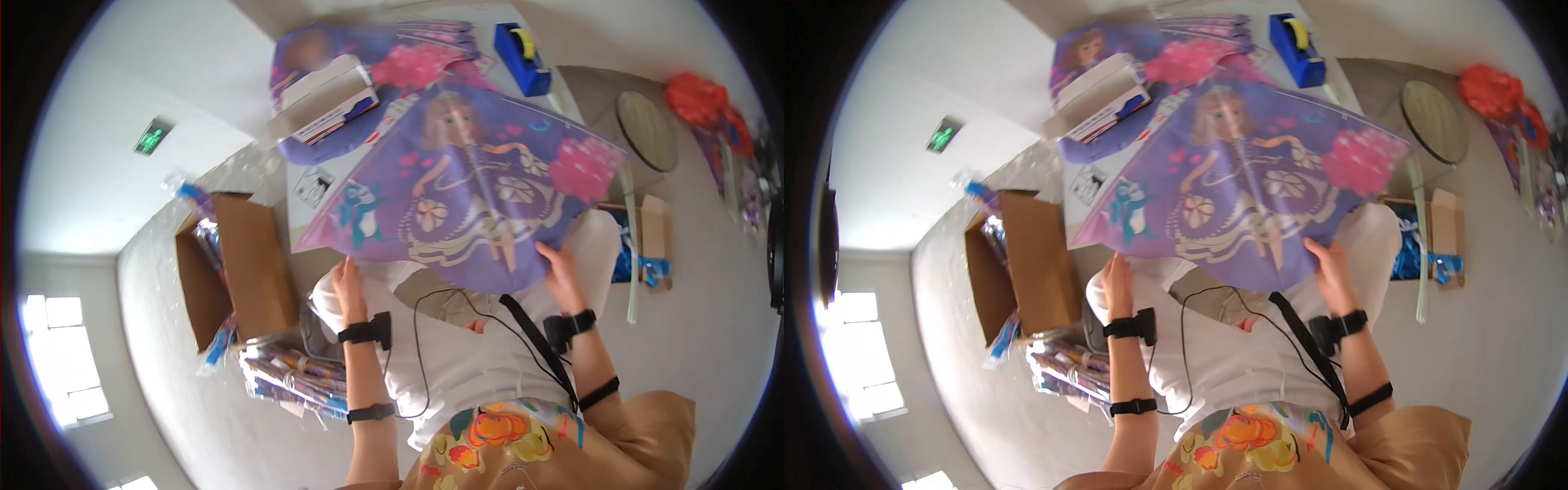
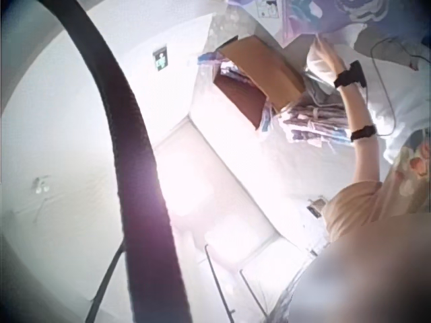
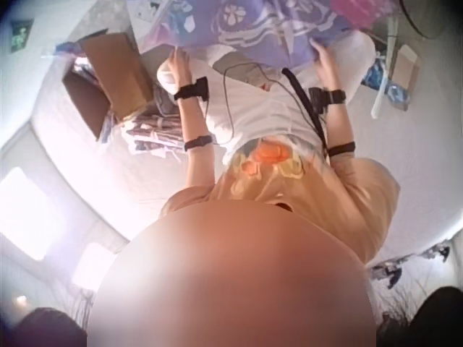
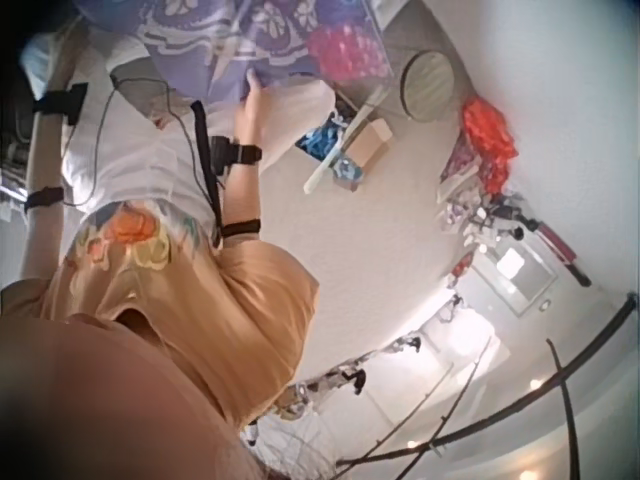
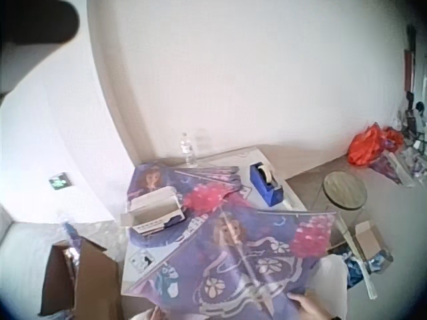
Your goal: Assembling plastic kites by inserting support rods and securing them with tape.
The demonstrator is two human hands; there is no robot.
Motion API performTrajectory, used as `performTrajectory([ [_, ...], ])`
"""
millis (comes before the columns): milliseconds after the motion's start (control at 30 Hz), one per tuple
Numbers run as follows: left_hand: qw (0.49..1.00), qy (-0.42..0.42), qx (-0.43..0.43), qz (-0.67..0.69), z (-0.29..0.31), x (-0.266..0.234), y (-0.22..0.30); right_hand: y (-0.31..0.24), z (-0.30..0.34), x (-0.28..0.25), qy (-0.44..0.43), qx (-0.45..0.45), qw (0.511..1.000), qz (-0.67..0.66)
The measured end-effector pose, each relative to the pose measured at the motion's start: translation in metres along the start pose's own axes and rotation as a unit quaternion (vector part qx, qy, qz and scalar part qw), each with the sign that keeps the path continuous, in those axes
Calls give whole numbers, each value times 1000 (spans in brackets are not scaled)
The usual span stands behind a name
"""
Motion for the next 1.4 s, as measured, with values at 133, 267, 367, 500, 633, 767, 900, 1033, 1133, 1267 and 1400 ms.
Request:
performTrajectory([
  [133, 948, -107, -116, 276, 10, 22, -12, -50, 24, -4, 3, -55, 998, 13],
  [267, 912, -72, -129, 382, -18, 0, -26, -74, 38, -31, -12, -70, 996, 52],
  [367, 927, -78, -62, 361, -20, -5, -16, -81, 47, -47, -7, -88, 995, 55],
  [500, 927, -155, 28, 341, 34, 23, 39, -81, 57, -67, 18, -108, 992, 69],
  [633, 938, -127, 126, 298, 98, 12, 95, -73, 58, -69, 12, -126, 981, 146],
  [767, 937, -95, 204, 266, 138, -7, 126, -76, 57, -47, -17, -157, 974, 159],
  [900, 924, -102, 228, 290, 187, -7, 153, -75, 56, -41, -17, -168, 967, 192],
  [1033, 922, 40, 359, 141, 253, -7, 179, -79, 70, -10, -17, -218, 945, 244],
  [1133, 776, 122, 596, -167, 345, 39, 212, -81, 94, 51, -69, -249, 938, 233],
  [1267, 689, 16, 666, -286, 405, 99, 190, -60, 114, 106, -115, -180, 958, 189],
  [1400, 696, -59, 655, -287, 422, 122, 148, -55, 113, 122, -97, -207, 960, 162],
])
Point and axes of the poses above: each hand's wrist, its own z-axis away from the middle knuckle, its own x-axis out of the palm, y = z × x, the point moved 10 cm from there along -z, towards the middle knuckle, and after that the axes turned 9 degrees about -x, right-handed, at the moved point
